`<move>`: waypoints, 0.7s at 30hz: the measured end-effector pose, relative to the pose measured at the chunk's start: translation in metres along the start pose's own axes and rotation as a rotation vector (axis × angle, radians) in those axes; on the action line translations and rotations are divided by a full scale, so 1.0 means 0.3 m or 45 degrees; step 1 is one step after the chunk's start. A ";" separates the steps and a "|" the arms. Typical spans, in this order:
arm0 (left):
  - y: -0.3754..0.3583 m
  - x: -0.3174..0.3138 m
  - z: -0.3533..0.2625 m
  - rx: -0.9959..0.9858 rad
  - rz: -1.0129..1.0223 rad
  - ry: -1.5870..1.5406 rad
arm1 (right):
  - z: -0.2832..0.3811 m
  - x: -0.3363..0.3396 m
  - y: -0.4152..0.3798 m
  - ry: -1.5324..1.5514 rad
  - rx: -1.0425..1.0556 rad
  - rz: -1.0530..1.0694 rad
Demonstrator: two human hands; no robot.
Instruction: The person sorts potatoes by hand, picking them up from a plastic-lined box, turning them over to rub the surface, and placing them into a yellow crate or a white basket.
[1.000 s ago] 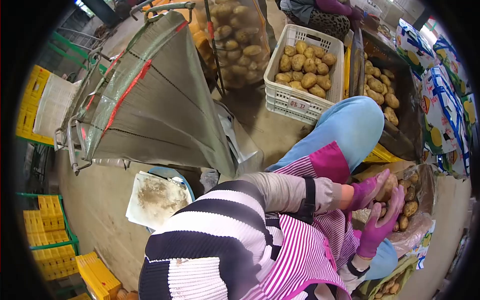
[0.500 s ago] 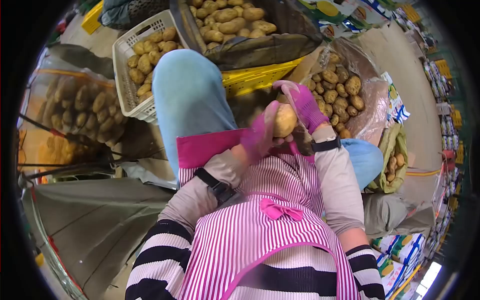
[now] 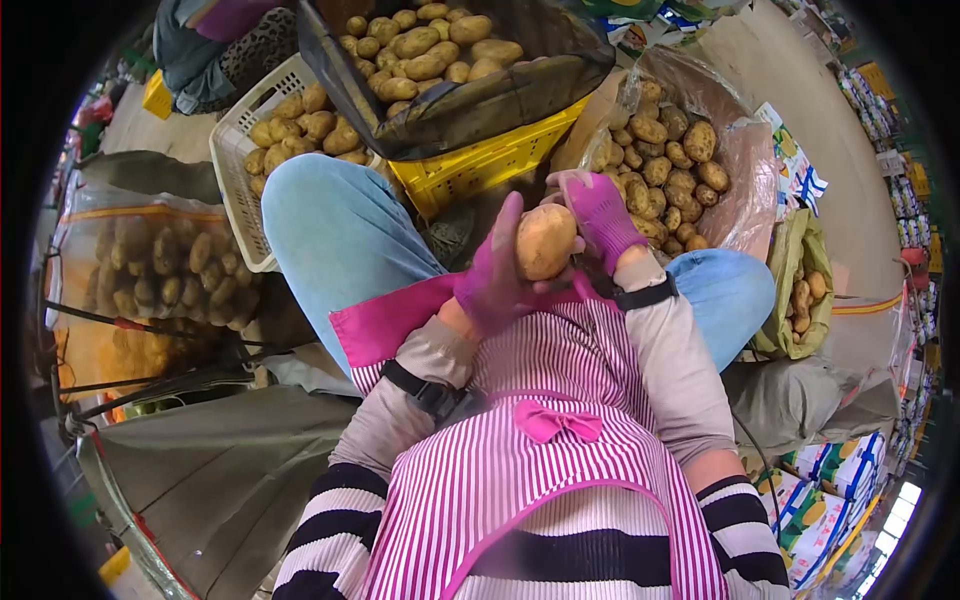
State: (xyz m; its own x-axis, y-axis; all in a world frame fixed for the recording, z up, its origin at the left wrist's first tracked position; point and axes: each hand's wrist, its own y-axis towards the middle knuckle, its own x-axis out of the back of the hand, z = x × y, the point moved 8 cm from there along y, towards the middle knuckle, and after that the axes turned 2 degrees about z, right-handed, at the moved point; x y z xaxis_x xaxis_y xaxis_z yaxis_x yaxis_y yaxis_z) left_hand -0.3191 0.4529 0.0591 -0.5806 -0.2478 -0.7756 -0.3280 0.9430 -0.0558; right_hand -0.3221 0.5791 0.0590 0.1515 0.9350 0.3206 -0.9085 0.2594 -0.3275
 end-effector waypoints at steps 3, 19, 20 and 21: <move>0.018 0.004 0.025 0.133 -0.049 -0.180 | 0.052 -0.017 -0.133 0.624 0.210 0.094; 0.019 0.121 -0.034 -0.257 -0.575 0.722 | 0.091 -0.018 -0.317 0.344 0.468 -0.235; 0.018 0.134 -0.010 -0.127 -0.596 0.640 | 0.097 -0.007 -0.330 0.501 0.463 -0.232; 0.011 0.136 0.018 0.007 -0.613 0.556 | 0.102 0.005 -0.341 0.658 0.454 -0.230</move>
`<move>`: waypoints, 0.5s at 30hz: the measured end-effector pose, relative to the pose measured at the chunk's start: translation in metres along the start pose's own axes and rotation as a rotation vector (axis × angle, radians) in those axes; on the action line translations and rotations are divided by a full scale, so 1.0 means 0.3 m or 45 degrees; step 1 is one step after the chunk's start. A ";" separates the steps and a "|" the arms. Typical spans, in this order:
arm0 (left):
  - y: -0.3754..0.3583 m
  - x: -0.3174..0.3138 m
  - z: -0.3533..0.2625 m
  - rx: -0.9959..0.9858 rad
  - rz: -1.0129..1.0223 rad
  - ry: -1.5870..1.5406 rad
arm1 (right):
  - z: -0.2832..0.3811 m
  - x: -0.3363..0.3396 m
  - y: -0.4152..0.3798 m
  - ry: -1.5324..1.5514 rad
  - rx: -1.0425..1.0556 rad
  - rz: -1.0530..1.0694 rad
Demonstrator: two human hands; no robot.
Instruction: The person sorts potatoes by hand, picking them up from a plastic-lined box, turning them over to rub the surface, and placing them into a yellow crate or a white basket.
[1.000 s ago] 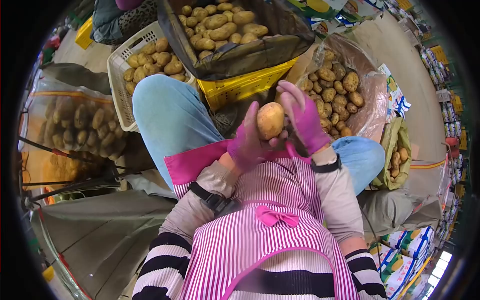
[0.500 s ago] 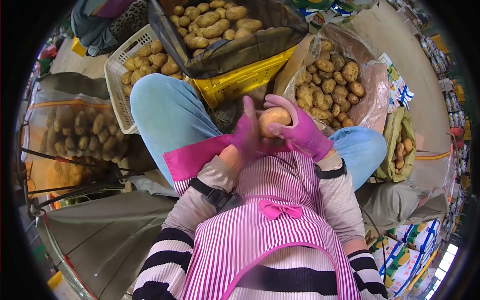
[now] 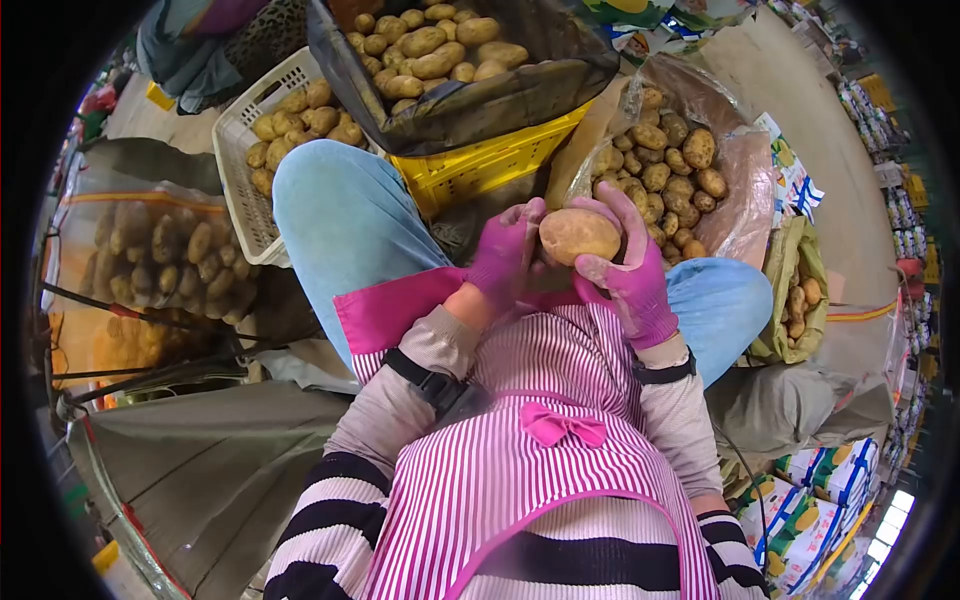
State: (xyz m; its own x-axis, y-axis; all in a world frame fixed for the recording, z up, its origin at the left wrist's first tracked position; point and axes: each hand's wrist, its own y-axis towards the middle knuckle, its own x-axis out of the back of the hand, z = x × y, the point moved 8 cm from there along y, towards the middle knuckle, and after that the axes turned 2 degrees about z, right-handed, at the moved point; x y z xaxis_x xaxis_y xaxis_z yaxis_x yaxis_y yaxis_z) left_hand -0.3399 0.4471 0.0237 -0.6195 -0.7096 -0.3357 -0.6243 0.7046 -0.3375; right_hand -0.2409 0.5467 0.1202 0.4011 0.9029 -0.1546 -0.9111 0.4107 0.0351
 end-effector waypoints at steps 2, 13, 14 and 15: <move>-0.014 -0.026 -0.002 0.165 0.171 -0.114 | 0.043 -0.001 0.014 -0.132 0.078 0.022; -0.173 -0.122 -0.253 -0.656 0.397 0.204 | 0.140 -0.083 -0.011 -1.341 0.470 -0.209; -0.184 -0.120 -0.254 -0.666 0.427 0.141 | 0.195 -0.114 -0.031 -1.317 0.519 -0.276; -0.201 -0.124 -0.270 -0.674 0.458 0.078 | 0.225 -0.120 -0.035 -1.245 0.536 -0.286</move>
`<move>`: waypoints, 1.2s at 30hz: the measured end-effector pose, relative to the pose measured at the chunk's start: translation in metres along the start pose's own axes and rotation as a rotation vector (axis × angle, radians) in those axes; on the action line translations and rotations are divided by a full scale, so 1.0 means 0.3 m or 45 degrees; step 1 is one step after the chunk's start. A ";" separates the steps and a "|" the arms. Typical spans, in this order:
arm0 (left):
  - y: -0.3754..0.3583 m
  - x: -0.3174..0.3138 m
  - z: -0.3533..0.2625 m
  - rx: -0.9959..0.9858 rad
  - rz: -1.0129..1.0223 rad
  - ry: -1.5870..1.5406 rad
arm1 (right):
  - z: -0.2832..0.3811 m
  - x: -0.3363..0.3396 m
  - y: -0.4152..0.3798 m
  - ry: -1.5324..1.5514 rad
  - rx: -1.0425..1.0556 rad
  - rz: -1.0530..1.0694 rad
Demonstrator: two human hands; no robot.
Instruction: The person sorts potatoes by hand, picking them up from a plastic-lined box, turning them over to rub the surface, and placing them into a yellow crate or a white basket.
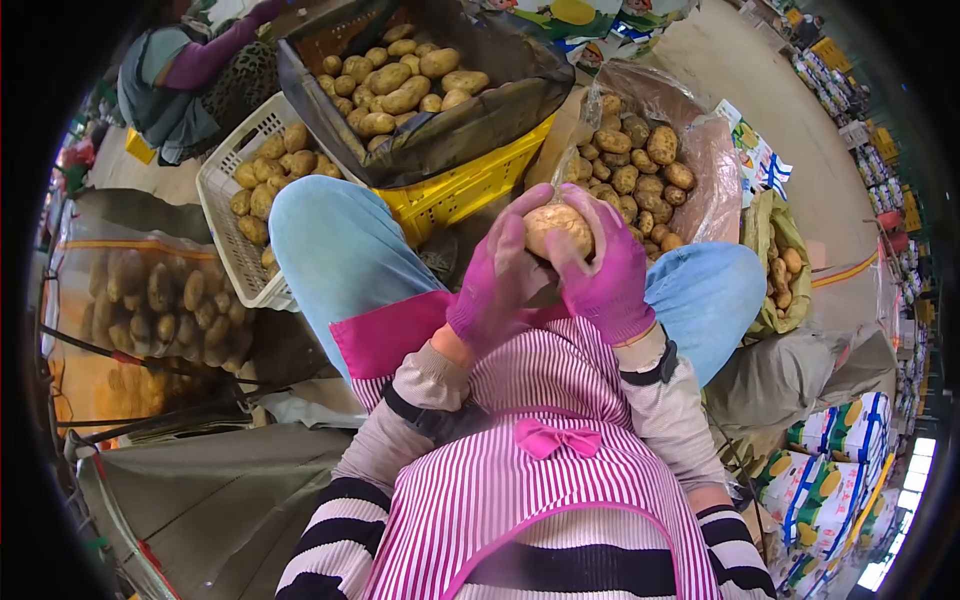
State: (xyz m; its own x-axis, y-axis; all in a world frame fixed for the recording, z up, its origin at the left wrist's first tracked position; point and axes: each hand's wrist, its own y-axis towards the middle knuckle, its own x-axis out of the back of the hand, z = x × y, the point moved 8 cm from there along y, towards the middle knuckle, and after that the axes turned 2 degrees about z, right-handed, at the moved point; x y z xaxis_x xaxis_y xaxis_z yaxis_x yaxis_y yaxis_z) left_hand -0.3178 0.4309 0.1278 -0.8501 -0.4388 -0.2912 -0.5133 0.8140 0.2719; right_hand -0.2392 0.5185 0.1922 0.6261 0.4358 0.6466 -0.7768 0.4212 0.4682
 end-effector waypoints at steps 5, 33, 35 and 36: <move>-0.019 -0.048 -0.149 0.145 -0.040 -0.599 | 0.090 0.098 0.084 0.350 -0.116 -0.037; -1.520 0.283 0.148 1.607 -1.446 0.922 | -0.597 -0.709 0.813 -0.289 0.410 0.819; -1.609 0.117 0.185 1.592 -1.569 0.861 | -0.649 -0.745 0.845 -0.350 0.430 0.871; -1.680 0.040 0.229 1.625 -1.681 0.786 | -0.660 -0.749 0.855 -0.371 0.471 0.853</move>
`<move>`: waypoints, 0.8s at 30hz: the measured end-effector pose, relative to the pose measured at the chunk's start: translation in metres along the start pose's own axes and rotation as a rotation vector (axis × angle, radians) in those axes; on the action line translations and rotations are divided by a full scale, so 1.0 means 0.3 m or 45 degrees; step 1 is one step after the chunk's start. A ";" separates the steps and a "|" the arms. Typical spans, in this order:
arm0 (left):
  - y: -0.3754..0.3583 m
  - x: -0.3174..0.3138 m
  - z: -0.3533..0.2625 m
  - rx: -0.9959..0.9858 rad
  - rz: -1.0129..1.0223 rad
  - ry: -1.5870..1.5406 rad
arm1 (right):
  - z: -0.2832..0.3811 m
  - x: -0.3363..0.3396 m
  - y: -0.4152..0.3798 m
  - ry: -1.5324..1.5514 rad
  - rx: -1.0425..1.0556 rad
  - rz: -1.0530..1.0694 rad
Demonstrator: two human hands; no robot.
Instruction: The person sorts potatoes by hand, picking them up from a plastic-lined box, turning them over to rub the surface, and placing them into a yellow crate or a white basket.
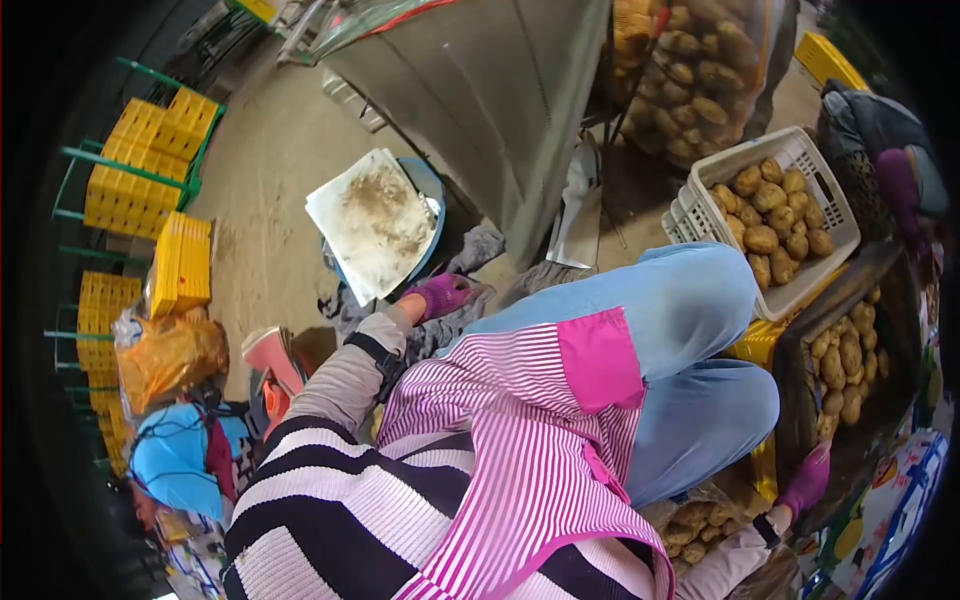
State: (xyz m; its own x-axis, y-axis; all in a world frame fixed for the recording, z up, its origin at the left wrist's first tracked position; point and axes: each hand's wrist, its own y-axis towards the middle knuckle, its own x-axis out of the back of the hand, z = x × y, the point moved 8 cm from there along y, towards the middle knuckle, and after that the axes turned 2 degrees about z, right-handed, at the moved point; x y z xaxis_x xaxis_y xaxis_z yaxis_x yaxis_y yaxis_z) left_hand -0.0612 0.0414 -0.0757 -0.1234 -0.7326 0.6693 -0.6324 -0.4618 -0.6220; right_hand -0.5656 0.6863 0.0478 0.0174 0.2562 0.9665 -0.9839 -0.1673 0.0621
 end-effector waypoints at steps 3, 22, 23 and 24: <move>-0.110 -0.081 0.160 0.188 -0.011 -0.021 | 0.068 0.048 -0.021 -0.152 -0.137 0.055; 0.110 -0.394 0.507 0.447 -0.005 -0.031 | -0.092 0.041 0.039 -0.268 0.028 0.245; 0.134 -0.327 0.382 0.272 -0.119 -0.073 | -0.075 0.043 0.028 -0.265 -0.002 0.259; 0.155 -0.284 0.262 0.096 -0.226 -0.117 | -0.077 0.047 0.020 -0.277 -0.015 0.262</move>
State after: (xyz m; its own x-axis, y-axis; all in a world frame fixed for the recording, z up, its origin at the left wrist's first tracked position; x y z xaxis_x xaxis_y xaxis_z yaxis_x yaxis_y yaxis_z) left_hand -0.0201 0.0429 -0.1935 0.0573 -0.6773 0.7335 -0.5786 -0.6213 -0.5285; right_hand -0.5753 0.7109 0.0561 -0.1460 0.0082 0.9892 -0.9728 -0.1831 -0.1421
